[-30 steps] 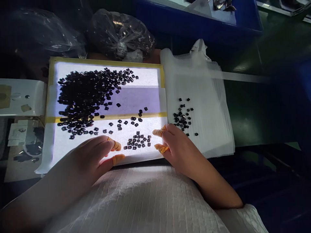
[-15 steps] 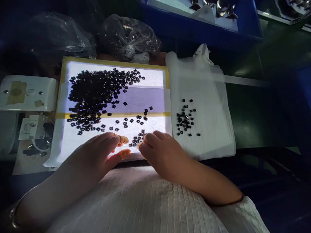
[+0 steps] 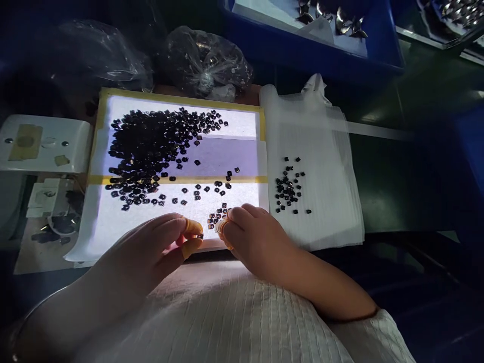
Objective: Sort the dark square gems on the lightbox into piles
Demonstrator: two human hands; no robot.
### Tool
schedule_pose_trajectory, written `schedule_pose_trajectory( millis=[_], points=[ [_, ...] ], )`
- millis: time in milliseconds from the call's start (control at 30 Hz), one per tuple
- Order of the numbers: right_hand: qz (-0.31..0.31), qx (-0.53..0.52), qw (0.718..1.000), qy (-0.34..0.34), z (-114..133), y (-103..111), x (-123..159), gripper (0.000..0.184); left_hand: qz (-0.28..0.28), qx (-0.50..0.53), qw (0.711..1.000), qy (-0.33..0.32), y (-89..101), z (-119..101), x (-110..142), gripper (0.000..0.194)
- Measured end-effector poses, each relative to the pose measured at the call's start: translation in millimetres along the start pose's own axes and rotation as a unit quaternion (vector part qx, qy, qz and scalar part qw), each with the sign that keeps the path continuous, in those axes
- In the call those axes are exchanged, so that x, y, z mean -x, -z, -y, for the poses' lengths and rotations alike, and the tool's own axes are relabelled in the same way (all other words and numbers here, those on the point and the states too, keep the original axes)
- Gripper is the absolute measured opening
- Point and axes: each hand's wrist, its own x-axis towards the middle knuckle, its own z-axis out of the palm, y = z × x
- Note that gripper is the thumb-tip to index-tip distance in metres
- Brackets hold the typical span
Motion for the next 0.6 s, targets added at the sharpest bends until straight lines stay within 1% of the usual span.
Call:
schedule_pose_trajectory(
  millis=[33,67,100,133,167,233,267,300,333,367,433,467,533,600],
  points=[
    [-0.02,-0.039,0.999,-0.001,0.8,3.2,1.6,0.02,0.043,0.092,0.993,0.053,1.7,-3.8,3.0,0.014],
    [-0.037,-0.078,0.996,0.001,2.6,6.9,3.1,0.021,0.092,0.186,0.972,0.108,2.8,-7.6,5.6,0.013],
    [-0.046,-0.113,0.992,0.005,5.3,11.0,4.4,0.02,0.135,0.277,0.938,0.157,3.2,-11.1,7.6,0.011],
    [-0.046,-0.14,0.989,0.011,8.5,15.0,5.4,0.019,0.169,0.365,0.895,0.193,2.8,-13.9,8.9,0.011],
    [-0.038,-0.154,0.987,0.019,11.9,18.7,6.0,0.016,0.192,0.445,0.847,0.217,1.5,-16.0,9.3,0.012],
    [-0.003,-0.163,0.986,0.043,16.7,24.6,5.7,0.008,0.203,0.575,0.755,0.242,-3.1,-17.4,8.5,0.018],
    [0.017,-0.17,0.984,0.051,17.3,26.4,4.8,0.005,0.203,0.619,0.717,0.247,-6.1,-16.8,7.6,0.023],
    [0.031,-0.178,0.982,0.055,16.4,27.5,3.2,0.003,0.204,0.645,0.69,0.256,-9.3,-15.7,6.7,0.027],
    [0.034,-0.184,0.981,0.051,14.1,27.8,1.0,0.004,0.209,0.655,0.675,0.267,-12.4,-14.1,6.0,0.031],
    [0.029,-0.18,0.983,0.036,10.8,27.5,-1.9,0.007,0.214,0.654,0.67,0.278,-15.2,-12.3,5.5,0.035],
    [0.008,-0.13,0.992,-0.007,3.6,25.4,-10.4,0.013,0.22,0.646,0.671,0.29,-20.1,-8.8,5.3,0.041],
    [0.011,-0.088,0.996,-0.027,0.9,24.1,-16.0,0.015,0.218,0.647,0.671,0.289,-22.0,-7.3,5.5,0.043],
    [0.059,-0.004,0.997,-0.047,-0.7,21.1,-28.9,0.015,0.207,0.661,0.666,0.276,-24.9,-5.2,6.3,0.043],
    [0.123,0.061,0.989,-0.049,2.3,18.3,-42.1,0.015,0.198,0.672,0.661,0.269,-26.6,-4.2,7.3,0.043]
  ],
)
